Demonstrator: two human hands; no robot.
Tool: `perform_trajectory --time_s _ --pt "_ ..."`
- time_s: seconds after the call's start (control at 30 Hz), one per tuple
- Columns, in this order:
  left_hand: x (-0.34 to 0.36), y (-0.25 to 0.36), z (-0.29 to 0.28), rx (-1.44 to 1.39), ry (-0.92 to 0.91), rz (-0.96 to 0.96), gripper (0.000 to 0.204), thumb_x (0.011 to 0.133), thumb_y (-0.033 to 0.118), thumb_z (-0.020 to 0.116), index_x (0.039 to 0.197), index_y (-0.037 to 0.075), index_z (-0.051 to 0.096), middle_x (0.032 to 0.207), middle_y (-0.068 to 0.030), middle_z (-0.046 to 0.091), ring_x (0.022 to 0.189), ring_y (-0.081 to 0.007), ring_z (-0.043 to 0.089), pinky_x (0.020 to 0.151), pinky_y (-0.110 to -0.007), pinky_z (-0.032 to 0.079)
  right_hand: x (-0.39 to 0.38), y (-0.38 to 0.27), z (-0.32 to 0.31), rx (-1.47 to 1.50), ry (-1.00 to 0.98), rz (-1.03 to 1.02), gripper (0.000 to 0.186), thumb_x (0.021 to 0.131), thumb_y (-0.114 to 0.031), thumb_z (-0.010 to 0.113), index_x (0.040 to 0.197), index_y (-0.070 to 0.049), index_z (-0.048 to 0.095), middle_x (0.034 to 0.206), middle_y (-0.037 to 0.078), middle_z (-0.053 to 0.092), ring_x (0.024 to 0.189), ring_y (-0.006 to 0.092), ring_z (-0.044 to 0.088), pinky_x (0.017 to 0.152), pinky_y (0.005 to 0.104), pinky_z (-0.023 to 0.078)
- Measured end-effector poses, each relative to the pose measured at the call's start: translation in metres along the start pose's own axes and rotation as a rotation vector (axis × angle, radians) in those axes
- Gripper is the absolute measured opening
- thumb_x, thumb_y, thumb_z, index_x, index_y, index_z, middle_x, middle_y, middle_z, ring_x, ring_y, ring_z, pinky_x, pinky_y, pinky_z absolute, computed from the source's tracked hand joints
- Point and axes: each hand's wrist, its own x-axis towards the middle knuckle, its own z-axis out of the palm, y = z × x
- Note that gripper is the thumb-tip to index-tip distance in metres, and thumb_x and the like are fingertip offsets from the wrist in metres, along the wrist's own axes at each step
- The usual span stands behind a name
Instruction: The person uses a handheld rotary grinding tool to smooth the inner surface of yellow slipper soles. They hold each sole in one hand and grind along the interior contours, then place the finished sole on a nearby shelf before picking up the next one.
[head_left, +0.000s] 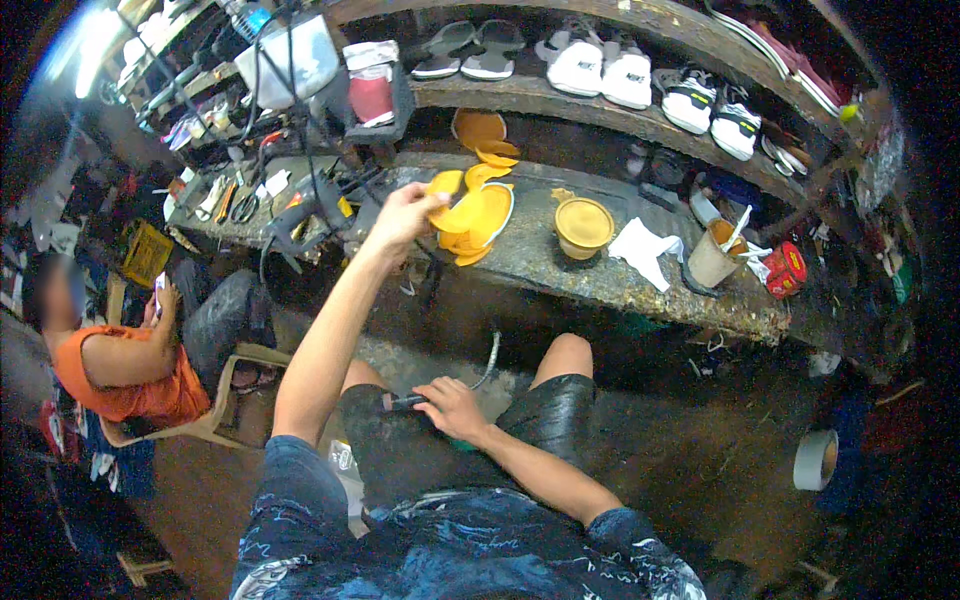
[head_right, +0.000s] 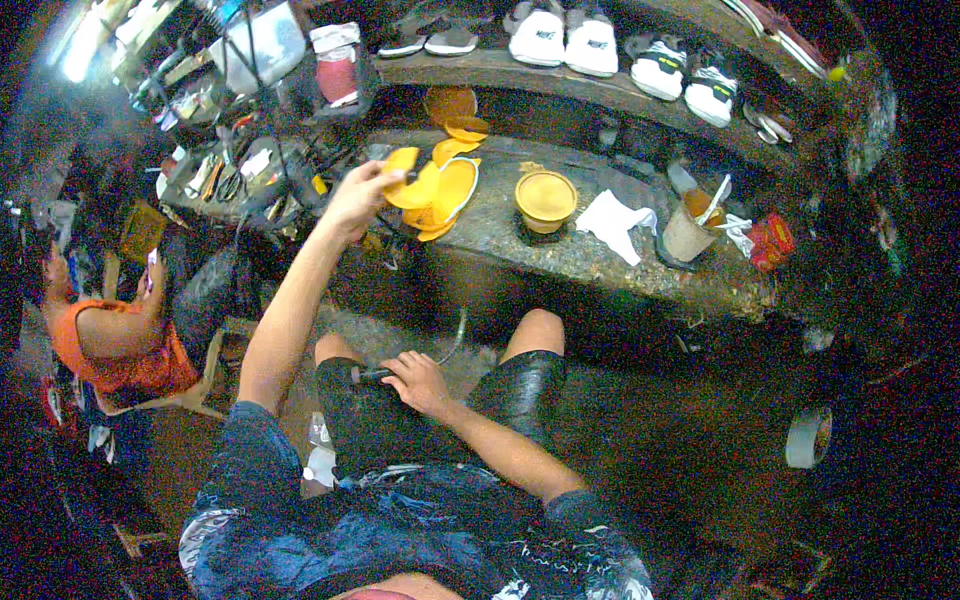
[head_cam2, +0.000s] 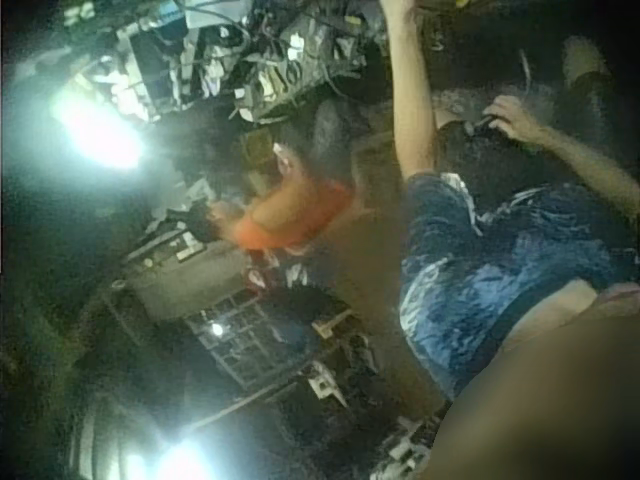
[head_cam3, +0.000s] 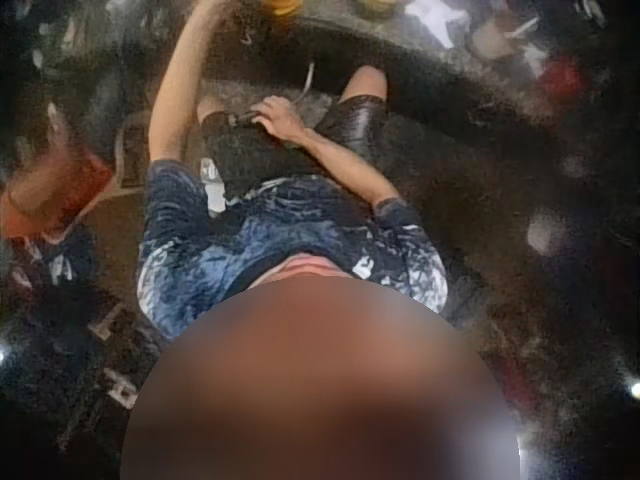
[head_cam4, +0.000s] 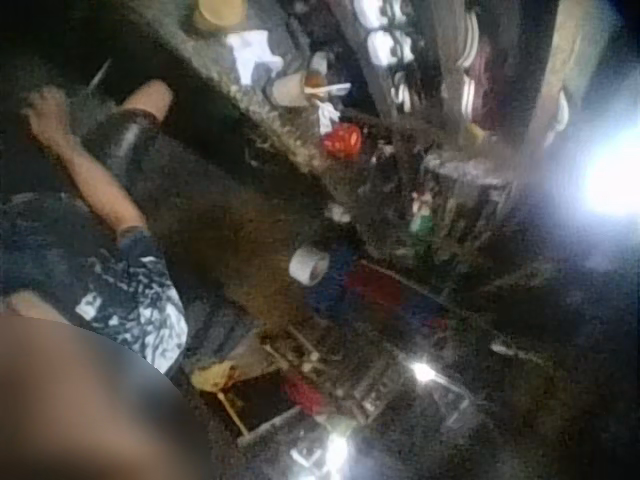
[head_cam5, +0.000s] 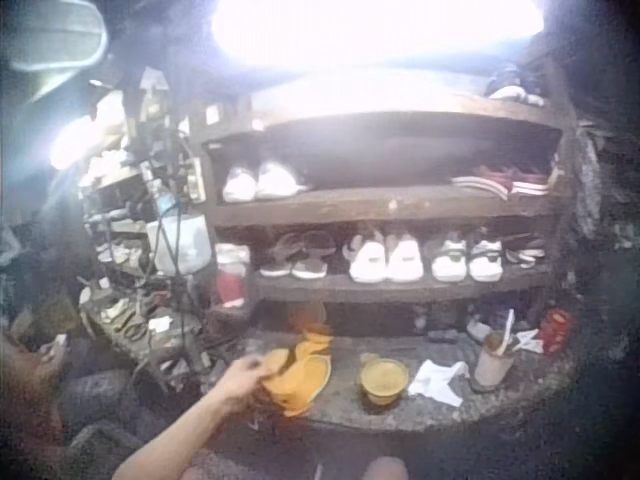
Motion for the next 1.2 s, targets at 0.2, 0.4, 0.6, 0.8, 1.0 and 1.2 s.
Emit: perform_trajectory --time_s 0.2,0.4,0.6,0.8,1.0,1.2 --pt "-0.178 -0.015 -0.096 -0.909 -0.066 -0.086 0.041 0.106 0.025 0.058 0.139 0.003 0.053 0.148 -0.0286 0.060 0.135 -0.0473 0.062 0.111 -0.067 0.055 0.003 -0.013 -0.017 -0.056 -0.045 -0.074 0.036 0.089 -0.021 0.085 0.124 -0.014 0.077 0.100 0.010 0.072 0.093 0.0334 0.069 0.081 0.0452 0.056" --pt "-0.326 -0.086 -0.136 -1.033 0.155 -0.190 0.060 0.114 0.055 0.043 0.148 0.007 0.053 0.154 -0.0357 0.054 0.135 -0.0505 0.062 0.116 -0.060 0.052 0.005 -0.050 -0.031 0.065 -0.097 -0.141 0.040 0.083 -0.009 0.089 0.123 -0.011 0.080 0.108 0.012 0.076 0.095 0.0301 0.072 0.084 0.0403 0.058" --pt "-0.397 -0.152 -0.100 -1.259 0.337 -0.265 0.059 0.118 0.050 0.038 0.159 0.008 0.046 0.153 -0.0337 0.056 0.137 -0.0465 0.061 0.121 -0.057 0.048 0.015 -0.099 -0.028 0.065 -0.114 -0.006 0.043 0.079 -0.005 0.092 0.120 -0.013 0.083 0.098 0.011 0.072 0.089 0.0289 0.070 0.080 0.0393 0.058" --pt "-0.400 -0.170 -0.070 -1.015 0.444 -0.250 0.063 0.117 0.053 0.039 0.151 0.003 0.053 0.149 -0.0230 0.063 0.139 -0.0310 0.062 0.123 -0.046 0.047 0.017 -0.110 -0.016 -0.001 -0.175 0.015 0.041 0.080 -0.008 0.091 0.120 -0.013 0.083 0.095 0.011 0.072 0.089 0.0288 0.069 0.078 0.0400 0.056" --pt "-0.402 -0.168 -0.058 -1.039 0.459 -0.234 0.059 0.117 0.053 0.040 0.151 0.006 0.055 0.152 -0.0194 0.063 0.143 -0.0280 0.060 0.123 -0.046 0.044 0.017 -0.104 -0.008 -0.130 -0.238 0.009 0.041 0.081 -0.009 0.091 0.120 -0.014 0.082 0.091 0.010 0.070 0.086 0.0283 0.067 0.077 0.0403 0.055" --pt "-0.401 -0.164 -0.052 -1.003 0.510 -0.290 0.063 0.117 0.056 0.038 0.154 0.007 0.051 0.155 -0.0168 0.061 0.146 -0.0273 0.057 0.123 -0.046 0.043 0.023 -0.105 0.000 -0.149 -0.240 -0.001 0.040 0.081 -0.011 0.090 0.121 -0.015 0.082 0.091 0.009 0.070 0.085 0.0279 0.067 0.076 0.0403 0.055"
